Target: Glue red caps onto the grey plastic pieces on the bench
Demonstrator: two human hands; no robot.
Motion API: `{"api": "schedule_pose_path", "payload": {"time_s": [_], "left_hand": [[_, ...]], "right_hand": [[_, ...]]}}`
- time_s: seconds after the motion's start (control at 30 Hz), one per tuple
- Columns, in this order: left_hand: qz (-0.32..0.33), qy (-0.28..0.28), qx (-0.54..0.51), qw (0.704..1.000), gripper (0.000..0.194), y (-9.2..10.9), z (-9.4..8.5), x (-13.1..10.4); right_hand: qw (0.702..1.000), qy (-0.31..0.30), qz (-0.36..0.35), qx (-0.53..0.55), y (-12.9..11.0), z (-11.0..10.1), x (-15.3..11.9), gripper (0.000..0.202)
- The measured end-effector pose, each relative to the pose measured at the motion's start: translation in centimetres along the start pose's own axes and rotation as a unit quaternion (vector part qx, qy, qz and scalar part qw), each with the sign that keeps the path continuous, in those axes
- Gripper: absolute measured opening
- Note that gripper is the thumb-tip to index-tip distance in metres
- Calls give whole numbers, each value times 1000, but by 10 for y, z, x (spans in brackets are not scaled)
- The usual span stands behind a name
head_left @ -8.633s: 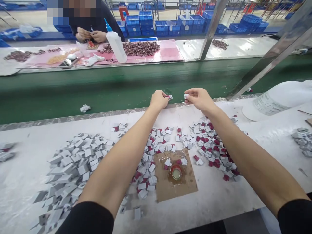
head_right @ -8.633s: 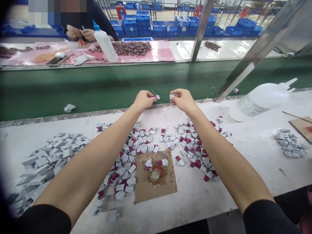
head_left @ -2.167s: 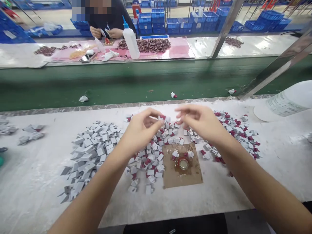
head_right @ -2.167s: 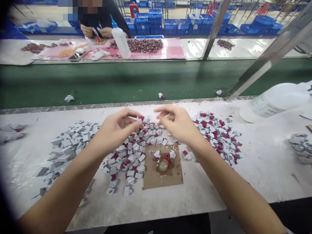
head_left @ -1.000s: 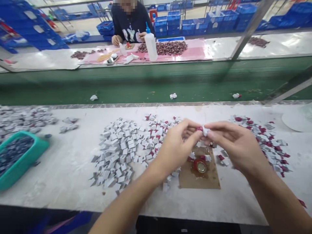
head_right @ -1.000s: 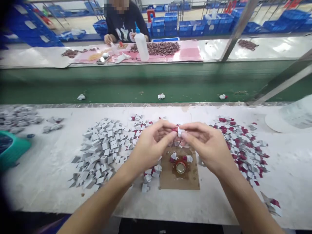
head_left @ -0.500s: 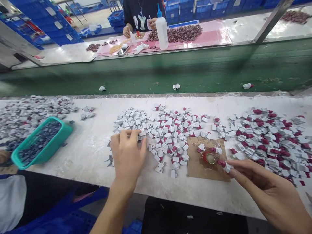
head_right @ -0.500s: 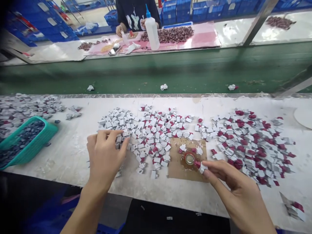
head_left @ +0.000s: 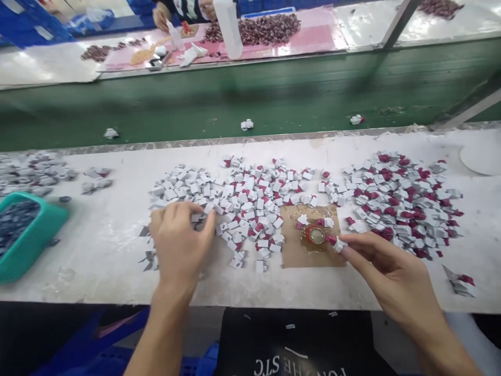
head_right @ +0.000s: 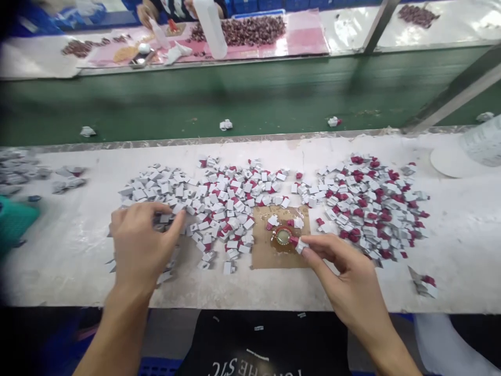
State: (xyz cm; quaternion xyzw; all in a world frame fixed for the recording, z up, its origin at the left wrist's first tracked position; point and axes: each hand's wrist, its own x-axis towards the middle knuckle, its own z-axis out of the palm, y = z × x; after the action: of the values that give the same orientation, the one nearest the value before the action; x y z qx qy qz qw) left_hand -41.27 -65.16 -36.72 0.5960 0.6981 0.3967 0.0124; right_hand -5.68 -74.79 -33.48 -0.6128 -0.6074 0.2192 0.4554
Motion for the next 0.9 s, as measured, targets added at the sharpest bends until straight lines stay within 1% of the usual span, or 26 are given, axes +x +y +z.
{"api": "schedule_pose_path", "payload": {"time_s": [0.07, 0.1, 0.17, 0.23, 0.33, 0.4, 0.47, 0.57, 0.67, 0.7, 0.8, 0.9], "left_hand": [[-47, 0, -114, 992, 24, 6, -4, -4], [-73, -8, -178, 981, 26, 10, -6, -6], [-115, -41, -302, 945, 30, 20, -10, -13], [-139, -98, -401, 900, 32, 31, -13, -21], [-167, -183, -478, 843, 36, 46, -15, -32], [-179, -228, -505, 813, 38, 56, -15, -37], [-180, -254, -525, 792, 37, 64, -12, -41], [-173, -271, -541, 777, 32, 69, -6, -46], [-165, -296, -537, 772, 39, 70, -2, -50], [-159, -296, -533, 776, 40, 70, -1, -52], [-129, -287, -515, 798, 33, 68, 0, -55], [-108, -310, -505, 798, 32, 66, 0, -55]], "right_hand": [[1000, -2, -5, 14, -2, 1, 2, 11], [1000, -3, -9, 20, -3, 2, 3, 10], [1000, -6, -20, 24, -4, 2, 4, 10], [999, -11, -31, 16, -4, 3, 5, 12], [999, -16, -49, 4, -4, 5, 4, 15], [998, -18, -56, 2, -4, 8, 4, 15], [998, -21, -55, 1, -5, 9, 5, 15], [998, -29, -51, -6, -6, 11, 6, 15], [998, -34, -53, -9, -7, 11, 8, 14], [998, -34, -53, -8, -8, 11, 8, 15], [998, -34, -50, -6, -8, 11, 8, 14], [999, -39, -34, 0, -7, 11, 7, 14]]}}
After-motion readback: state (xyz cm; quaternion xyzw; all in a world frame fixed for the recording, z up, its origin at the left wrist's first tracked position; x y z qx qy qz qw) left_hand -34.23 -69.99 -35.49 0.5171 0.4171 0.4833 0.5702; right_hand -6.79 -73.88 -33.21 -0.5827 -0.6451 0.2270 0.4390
